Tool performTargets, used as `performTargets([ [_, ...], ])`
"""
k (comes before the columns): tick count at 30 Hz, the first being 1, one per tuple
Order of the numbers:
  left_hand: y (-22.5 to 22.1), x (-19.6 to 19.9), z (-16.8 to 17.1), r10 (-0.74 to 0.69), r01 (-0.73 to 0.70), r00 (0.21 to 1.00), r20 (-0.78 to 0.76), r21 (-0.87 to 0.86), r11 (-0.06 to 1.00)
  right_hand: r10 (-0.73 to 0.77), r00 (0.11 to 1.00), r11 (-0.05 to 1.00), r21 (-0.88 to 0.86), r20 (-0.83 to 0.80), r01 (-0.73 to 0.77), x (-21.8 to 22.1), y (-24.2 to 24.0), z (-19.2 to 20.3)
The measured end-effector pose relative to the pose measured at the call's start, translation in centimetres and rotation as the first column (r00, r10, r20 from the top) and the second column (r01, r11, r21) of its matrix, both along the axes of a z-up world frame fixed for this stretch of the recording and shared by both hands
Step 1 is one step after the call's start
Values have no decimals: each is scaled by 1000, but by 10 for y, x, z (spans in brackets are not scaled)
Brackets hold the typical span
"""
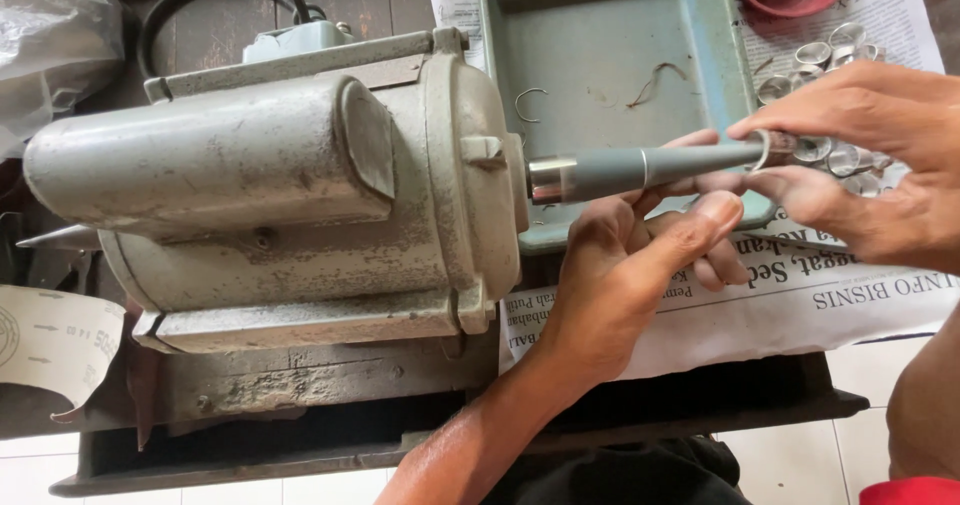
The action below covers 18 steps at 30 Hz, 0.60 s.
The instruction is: Polishing metal rings by sliding them onto a rotating mandrel of a polishing machine
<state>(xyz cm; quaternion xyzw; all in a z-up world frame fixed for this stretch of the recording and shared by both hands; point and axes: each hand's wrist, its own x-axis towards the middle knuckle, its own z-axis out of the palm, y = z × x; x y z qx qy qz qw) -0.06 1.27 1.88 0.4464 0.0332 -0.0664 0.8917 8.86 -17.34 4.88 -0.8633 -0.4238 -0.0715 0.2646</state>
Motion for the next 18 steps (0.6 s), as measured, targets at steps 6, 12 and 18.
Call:
performTargets([
  [6, -11, 1, -14, -32, 47, 992, -119, 124, 991, -243, 827, 951, -294, -507, 99, 92, -115, -78],
  [12, -15, 8, -6, -29, 55, 987, -159, 162, 985, 194, 747, 852, 487, -636, 192, -7, -67, -50],
  [18, -20, 10, -10, -50, 71, 992, -113, 189, 979, 550, 636, 622, 773, -542, 121, -20, -53, -49],
])
